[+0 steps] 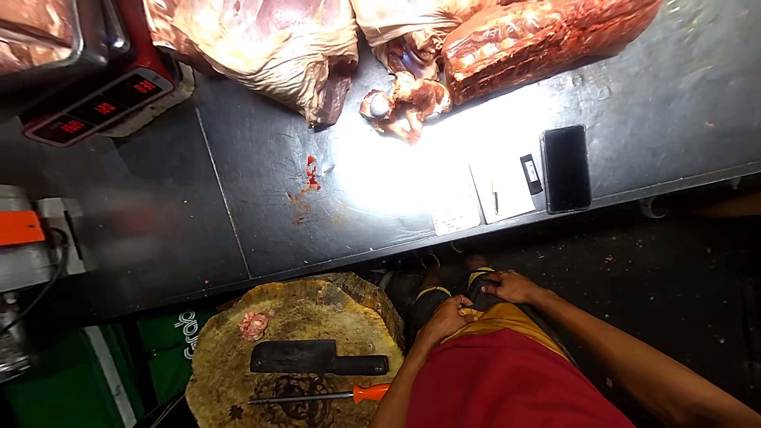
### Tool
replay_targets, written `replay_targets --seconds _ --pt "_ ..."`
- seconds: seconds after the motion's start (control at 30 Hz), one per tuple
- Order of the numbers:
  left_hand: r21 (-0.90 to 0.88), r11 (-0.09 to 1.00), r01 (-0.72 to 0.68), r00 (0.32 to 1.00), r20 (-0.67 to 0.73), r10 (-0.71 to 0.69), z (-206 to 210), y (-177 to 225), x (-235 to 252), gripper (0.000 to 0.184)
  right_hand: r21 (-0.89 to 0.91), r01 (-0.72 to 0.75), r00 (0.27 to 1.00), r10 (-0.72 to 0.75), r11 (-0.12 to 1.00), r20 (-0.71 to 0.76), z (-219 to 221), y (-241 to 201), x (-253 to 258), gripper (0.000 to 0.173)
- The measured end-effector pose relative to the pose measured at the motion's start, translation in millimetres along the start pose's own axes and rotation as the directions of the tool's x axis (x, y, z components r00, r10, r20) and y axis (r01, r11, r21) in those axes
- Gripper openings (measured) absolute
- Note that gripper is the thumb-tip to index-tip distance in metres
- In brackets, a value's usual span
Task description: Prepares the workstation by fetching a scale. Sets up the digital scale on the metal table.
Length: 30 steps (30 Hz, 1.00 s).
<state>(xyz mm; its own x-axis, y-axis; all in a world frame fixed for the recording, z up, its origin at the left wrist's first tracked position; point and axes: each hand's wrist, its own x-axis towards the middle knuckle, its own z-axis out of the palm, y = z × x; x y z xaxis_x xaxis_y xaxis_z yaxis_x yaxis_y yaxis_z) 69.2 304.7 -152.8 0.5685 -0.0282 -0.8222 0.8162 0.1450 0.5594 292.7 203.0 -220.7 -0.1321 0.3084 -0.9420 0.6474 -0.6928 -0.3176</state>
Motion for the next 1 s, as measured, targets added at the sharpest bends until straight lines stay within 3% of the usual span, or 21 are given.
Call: replay_targets --seconds 0.3,0.77,1.0 --pt "0.066 0.994 0.086 0.984 -0.159 -0.075 3 0 -1 0.051 -0.028 -0.011 1.000 0.012 1.000 0.018 -7 4 2 0.062" --pt "-0.053 0.988 0.142 0.980 -0.131 -0.148 5 -15 6 0.050 -0.049 -0.030 0.998 0.033 0.998 0.046 -27 4 2 0.064" --pt "-0.020 0.990 0.140 0.981 -0.131 -0.141 4 -9 9 0.049 -0.033 -0.037 0.998 0.039 0.999 0.046 -35 7 1 0.064"
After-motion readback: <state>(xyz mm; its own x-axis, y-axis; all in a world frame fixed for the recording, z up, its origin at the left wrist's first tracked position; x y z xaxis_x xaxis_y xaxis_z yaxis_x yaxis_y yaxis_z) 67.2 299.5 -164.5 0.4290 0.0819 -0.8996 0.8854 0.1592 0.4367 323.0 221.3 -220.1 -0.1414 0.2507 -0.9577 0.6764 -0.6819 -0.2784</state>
